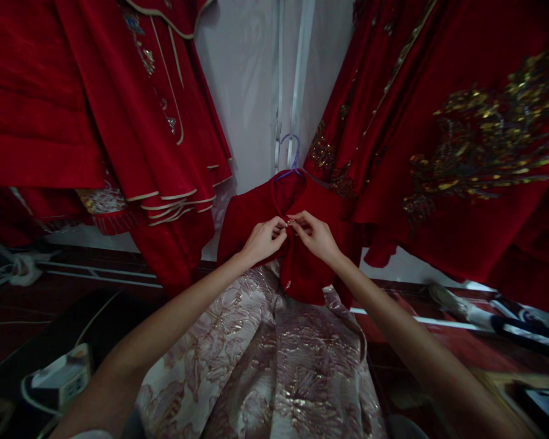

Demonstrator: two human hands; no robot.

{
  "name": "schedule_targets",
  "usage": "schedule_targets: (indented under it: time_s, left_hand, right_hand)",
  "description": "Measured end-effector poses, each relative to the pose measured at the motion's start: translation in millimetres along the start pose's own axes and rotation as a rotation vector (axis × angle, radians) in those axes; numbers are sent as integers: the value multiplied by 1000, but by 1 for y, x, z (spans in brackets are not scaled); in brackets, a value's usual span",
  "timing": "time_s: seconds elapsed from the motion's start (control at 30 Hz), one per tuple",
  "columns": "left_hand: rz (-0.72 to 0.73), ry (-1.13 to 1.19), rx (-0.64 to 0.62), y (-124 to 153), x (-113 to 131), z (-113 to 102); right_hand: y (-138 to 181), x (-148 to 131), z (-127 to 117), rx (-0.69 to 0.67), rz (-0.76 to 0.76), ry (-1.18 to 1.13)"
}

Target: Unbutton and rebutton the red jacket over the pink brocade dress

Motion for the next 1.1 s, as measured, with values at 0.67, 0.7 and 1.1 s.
schedule_targets:
  time_s: [0.67, 0.7, 1.1]
  left_hand:
    - [200, -326, -70, -12, 19, 8]
    - [211, -328, -80, -12, 20, 8]
    - [-136, 228, -147, 12, -43, 38]
  right_hand:
    - [-2, 16, -10, 39, 135, -25]
    - [-3, 17, -8, 24, 145, -37]
    - [63, 62, -1, 243, 213, 140]
Point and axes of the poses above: each hand's wrist, its own y-axis away from the middle knuckle, its own z-axis out of the palm, x = y × z, the point moved 7 cm from there along -y, towards the middle knuckle, and after that the axes turned 12 degrees about x, right-handed, at the moved point
